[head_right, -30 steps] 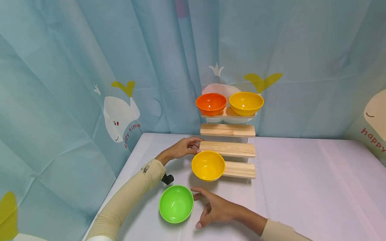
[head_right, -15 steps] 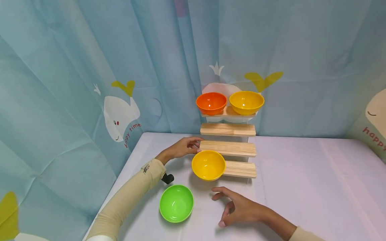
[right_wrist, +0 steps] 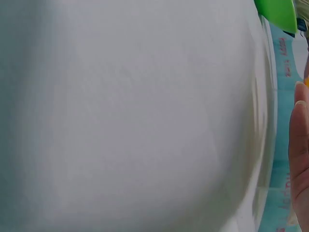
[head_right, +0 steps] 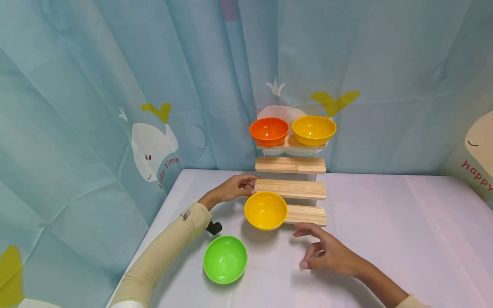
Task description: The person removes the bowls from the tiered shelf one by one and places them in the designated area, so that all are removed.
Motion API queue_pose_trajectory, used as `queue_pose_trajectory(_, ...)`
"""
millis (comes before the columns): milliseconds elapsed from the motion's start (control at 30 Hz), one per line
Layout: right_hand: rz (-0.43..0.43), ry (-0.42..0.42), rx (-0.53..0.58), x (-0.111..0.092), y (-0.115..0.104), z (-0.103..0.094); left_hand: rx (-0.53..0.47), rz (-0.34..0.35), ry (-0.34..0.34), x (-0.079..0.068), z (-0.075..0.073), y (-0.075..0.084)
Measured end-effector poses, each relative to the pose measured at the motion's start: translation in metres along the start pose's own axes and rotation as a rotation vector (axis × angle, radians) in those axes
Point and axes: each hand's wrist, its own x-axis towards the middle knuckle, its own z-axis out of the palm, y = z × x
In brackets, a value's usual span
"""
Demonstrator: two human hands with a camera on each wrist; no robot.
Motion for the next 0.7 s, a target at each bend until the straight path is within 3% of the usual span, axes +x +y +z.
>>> queue_pose_trajectory(133,-0.001,0.091,-0.031,0.001,-0.003,-0.005,-0.008,0.000,-0.002,0.000,0.000,0.000)
queue_pose_trajectory(367,0.085,0.237,-0.113,0.009,-0.010,-0.006,-0.012,-0.001,-0.003,0.000,0.000,-0.001)
queue_pose_trajectory(700,0.118,0.322,-0.136,0.028,-0.018,0.001,0.005,-0.011,0.000,0.001,0.000,-0.002)
